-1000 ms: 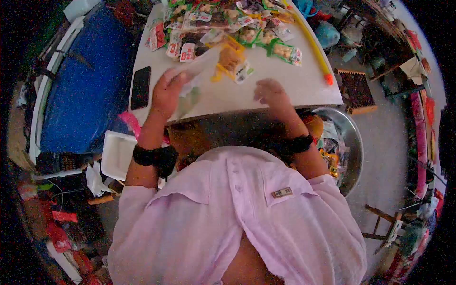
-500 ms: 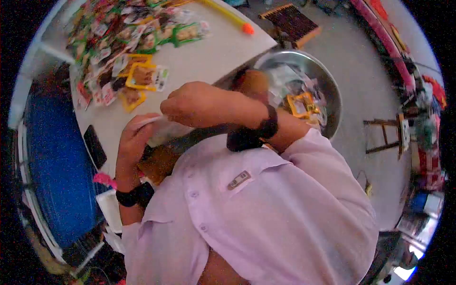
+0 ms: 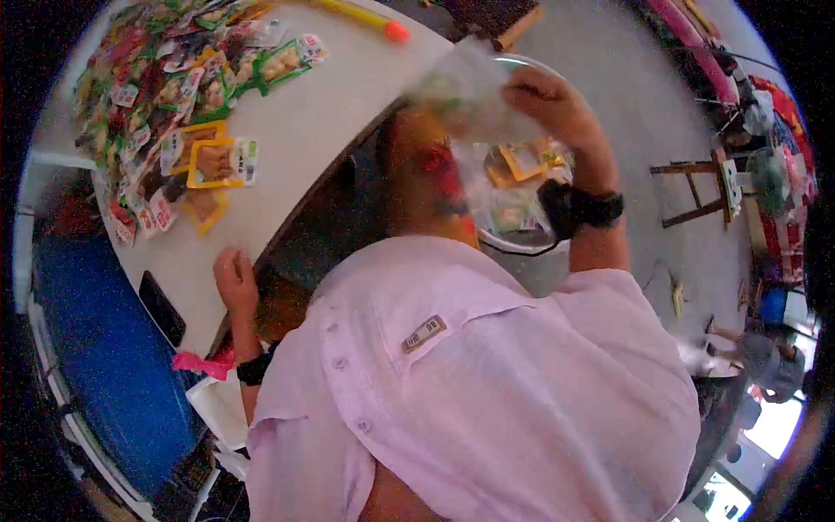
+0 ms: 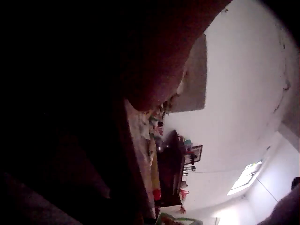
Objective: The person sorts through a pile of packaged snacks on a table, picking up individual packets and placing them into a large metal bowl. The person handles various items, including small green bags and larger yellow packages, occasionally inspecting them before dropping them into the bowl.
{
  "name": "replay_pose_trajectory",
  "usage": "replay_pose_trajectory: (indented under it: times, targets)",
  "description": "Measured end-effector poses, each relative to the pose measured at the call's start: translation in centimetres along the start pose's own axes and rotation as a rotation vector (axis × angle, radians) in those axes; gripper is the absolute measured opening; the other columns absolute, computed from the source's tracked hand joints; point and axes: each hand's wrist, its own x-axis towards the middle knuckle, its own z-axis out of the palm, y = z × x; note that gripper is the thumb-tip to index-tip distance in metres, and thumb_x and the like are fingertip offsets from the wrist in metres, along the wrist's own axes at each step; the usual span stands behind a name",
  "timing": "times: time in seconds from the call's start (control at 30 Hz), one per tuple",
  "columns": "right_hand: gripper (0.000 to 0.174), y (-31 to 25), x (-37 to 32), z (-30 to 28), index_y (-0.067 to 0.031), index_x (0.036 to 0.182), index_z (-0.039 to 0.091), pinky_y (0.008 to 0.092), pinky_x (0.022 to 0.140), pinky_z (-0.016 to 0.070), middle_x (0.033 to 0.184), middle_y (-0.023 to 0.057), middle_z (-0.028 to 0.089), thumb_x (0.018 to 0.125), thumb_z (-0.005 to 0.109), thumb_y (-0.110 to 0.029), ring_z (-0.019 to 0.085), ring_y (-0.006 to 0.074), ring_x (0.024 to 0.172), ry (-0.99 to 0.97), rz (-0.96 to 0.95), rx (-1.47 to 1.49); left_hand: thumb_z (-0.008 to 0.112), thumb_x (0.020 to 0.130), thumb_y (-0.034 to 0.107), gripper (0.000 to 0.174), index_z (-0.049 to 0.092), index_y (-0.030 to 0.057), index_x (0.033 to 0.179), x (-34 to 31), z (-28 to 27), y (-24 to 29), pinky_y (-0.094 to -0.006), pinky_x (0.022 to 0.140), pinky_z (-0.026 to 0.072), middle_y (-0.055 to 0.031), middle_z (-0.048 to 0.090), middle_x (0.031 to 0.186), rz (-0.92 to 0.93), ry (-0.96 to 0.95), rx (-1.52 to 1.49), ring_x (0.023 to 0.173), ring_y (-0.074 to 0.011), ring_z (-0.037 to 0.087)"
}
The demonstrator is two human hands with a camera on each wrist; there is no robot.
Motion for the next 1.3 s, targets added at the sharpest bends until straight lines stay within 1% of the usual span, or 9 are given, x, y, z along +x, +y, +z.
replay_pose_trajectory:
  times: [0.03, 0.37, 0.53, 0.73, 1.0, 1.13, 1.2, 1.23, 1.3]
  targets:
    - [0.009, 2.0, -0.4, -0.9, -0.0036, 0.075, 0.050, 0.0178, 0.059, 0.0354, 0.067, -0.0050, 0.045, 0.074, 0.052, -0.012, 0.042, 0.0040, 0.064, 0.057, 0.044, 0.120, 0.048, 0.073, 0.010, 0.017, 0.047, -0.0005, 0.087, -0.3, 0.3, -0.4, -0.0347, 0.078, 0.0338, -0.0127, 0.049, 0.090, 0.176, 0.046, 0.192, 0.087, -0.0269, 0.045]
    - [0.013, 21.8, -6.4, -3.0, -0.0014, 0.073, 0.051, 0.0258, 0.053, 0.0386, 0.062, 0.0032, 0.049, 0.072, 0.049, -0.015, 0.047, 0.0112, 0.058, 0.043, 0.403, -0.548, 0.046, 0.072, 0.010, 0.015, 0.047, 0.0001, 0.083, -0.2, 1.0, -0.5, -0.0391, 0.078, 0.0329, -0.0148, 0.048, 0.088, 0.240, 0.091, 0.215, 0.086, -0.0319, 0.043]
    - [0.021, 35.4, -12.0, -5.4, -0.0007, 0.074, 0.052, 0.0329, 0.056, 0.0403, 0.066, 0.0124, 0.054, 0.069, 0.050, -0.021, 0.053, 0.0223, 0.061, 0.101, 0.821, -0.687, 0.046, 0.073, 0.010, 0.015, 0.047, -0.0009, 0.083, 0.1, 1.2, 0.2, -0.0400, 0.079, 0.0326, -0.0156, 0.048, 0.088, 0.240, 0.074, 0.278, 0.086, -0.0321, 0.043]
    - [0.022, 30.2, -12.9, -5.6, -0.0014, 0.072, 0.053, 0.0371, 0.059, 0.0403, 0.071, 0.0183, 0.054, 0.068, 0.048, -0.022, 0.051, 0.0328, 0.067, 0.397, 0.538, -0.694, 0.046, 0.072, 0.009, 0.015, 0.047, -0.0008, 0.083, 0.1, 1.4, 0.0, -0.0387, 0.079, 0.0329, -0.0155, 0.048, 0.089, 0.238, 0.089, 0.251, 0.087, -0.0316, 0.043]
    - [0.024, 38.0, -11.9, -0.3, -0.0015, 0.080, 0.052, 0.0391, 0.063, 0.0389, 0.076, 0.0188, 0.053, 0.069, 0.047, -0.022, 0.050, 0.0329, 0.072, 0.161, 0.435, -0.977, 0.047, 0.071, 0.008, 0.016, 0.048, -0.0008, 0.084, -0.2, 1.1, 0.0, -0.0378, 0.078, 0.0332, -0.0158, 0.048, 0.090, 0.159, 0.050, 0.208, 0.087, -0.0311, 0.043]
    - [0.023, 32.0, -6.6, 6.2, -0.0019, 0.084, 0.052, 0.0384, 0.064, 0.0388, 0.079, 0.0193, 0.053, 0.069, 0.047, -0.020, 0.050, 0.0326, 0.071, -0.027, 0.360, -1.041, 0.048, 0.070, 0.009, 0.016, 0.047, -0.0007, 0.083, -1.1, 0.9, -0.9, -0.0379, 0.078, 0.0334, -0.0165, 0.048, 0.088, 0.120, 0.049, 0.135, 0.086, -0.0321, 0.043]
    - [0.014, 22.5, -4.4, 7.9, -0.0042, 0.083, 0.050, 0.0322, 0.066, 0.0387, 0.071, 0.0095, 0.052, 0.072, 0.046, -0.012, 0.048, 0.0229, 0.070, 0.127, 0.396, -0.508, 0.049, 0.068, 0.009, 0.016, 0.047, 0.0000, 0.082, -3.0, 0.5, -1.1, -0.0386, 0.077, 0.0336, -0.0164, 0.048, 0.086, 0.224, 0.140, 0.286, 0.084, -0.0329, 0.044]
    - [0.015, 23.3, -3.8, 9.3, -0.0032, 0.083, 0.050, 0.0314, 0.067, 0.0386, 0.073, 0.0092, 0.052, 0.072, 0.047, -0.012, 0.048, 0.0219, 0.070, 0.272, 0.181, -0.195, 0.050, 0.068, 0.009, 0.017, 0.046, 0.0003, 0.082, -3.2, -0.1, -0.2, -0.0389, 0.076, 0.0341, -0.0162, 0.049, 0.086, 0.143, 0.168, 0.217, 0.084, -0.0328, 0.045]
    - [0.017, 20.6, -1.5, 9.5, -0.0009, 0.087, 0.050, 0.0290, 0.069, 0.0386, 0.082, 0.0092, 0.052, 0.074, 0.049, -0.011, 0.048, 0.0199, 0.075, 0.293, 0.143, -0.363, 0.051, 0.067, 0.008, 0.018, 0.047, 0.0005, 0.082, -4.0, -1.2, 0.6, -0.0393, 0.075, 0.0353, -0.0157, 0.049, 0.085, 0.056, 0.243, 0.167, 0.082, -0.0324, 0.045]
